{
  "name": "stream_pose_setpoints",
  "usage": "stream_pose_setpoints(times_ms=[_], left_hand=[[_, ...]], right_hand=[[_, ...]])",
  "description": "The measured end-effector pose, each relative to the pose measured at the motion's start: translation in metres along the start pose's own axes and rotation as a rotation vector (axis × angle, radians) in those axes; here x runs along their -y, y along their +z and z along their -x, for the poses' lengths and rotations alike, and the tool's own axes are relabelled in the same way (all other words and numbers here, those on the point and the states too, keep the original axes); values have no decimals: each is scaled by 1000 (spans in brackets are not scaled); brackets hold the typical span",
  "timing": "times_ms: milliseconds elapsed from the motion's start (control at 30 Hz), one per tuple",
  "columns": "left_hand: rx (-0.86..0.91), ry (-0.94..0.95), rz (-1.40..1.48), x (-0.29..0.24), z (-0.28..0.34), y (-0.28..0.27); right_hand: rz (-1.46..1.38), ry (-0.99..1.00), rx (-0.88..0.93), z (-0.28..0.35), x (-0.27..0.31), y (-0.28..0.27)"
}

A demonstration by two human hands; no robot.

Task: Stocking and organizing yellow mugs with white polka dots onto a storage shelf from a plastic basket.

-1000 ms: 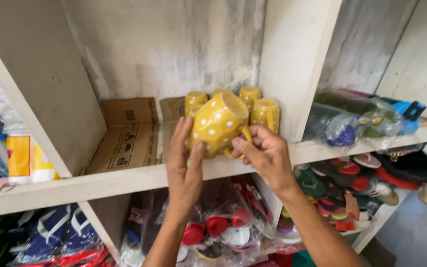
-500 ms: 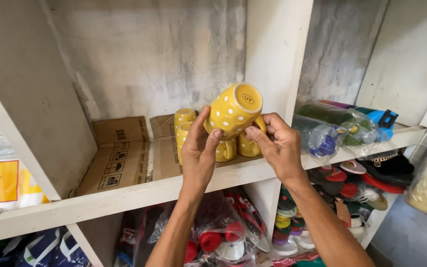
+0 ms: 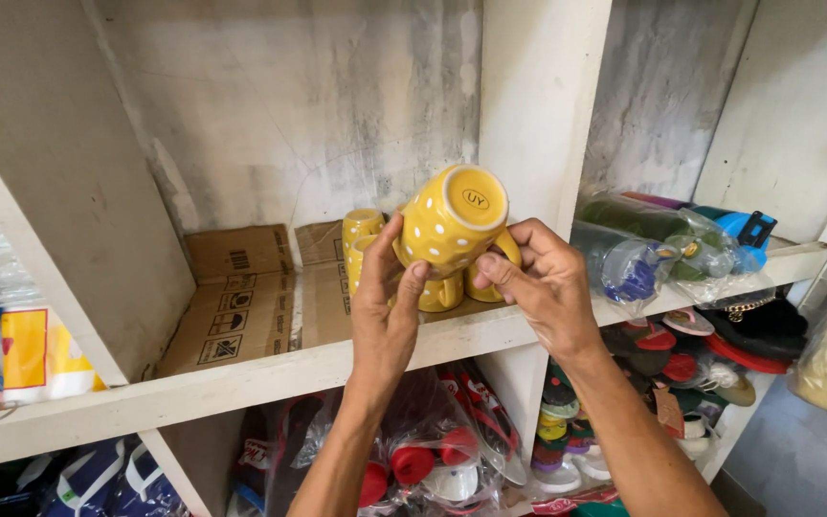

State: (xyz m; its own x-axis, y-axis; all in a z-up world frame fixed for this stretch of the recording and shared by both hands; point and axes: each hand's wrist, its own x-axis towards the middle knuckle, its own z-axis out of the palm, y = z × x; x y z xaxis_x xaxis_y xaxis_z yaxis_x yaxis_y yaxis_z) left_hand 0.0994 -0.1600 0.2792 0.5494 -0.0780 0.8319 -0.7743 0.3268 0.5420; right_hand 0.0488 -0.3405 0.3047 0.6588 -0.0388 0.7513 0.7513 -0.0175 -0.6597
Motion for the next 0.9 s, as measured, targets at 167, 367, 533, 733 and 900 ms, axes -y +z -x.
stream_pose_setpoints(times_ms=[167, 367, 533, 733, 900], left_hand=[[-21, -66, -78, -3, 7, -3], [-36, -133, -148, 2, 11, -7], [6, -29, -148, 7, 10, -10], [17, 90, -340, 13, 8, -13], [-33, 159, -508, 30, 6, -12]], right_hand=[[-33, 36, -27, 2, -7, 1], [46, 88, -62, 6, -18, -2], [42, 68, -114, 2, -16, -6], [-13, -30, -129, -13, -15, -12], [-43, -15, -245, -35, -14, -19]])
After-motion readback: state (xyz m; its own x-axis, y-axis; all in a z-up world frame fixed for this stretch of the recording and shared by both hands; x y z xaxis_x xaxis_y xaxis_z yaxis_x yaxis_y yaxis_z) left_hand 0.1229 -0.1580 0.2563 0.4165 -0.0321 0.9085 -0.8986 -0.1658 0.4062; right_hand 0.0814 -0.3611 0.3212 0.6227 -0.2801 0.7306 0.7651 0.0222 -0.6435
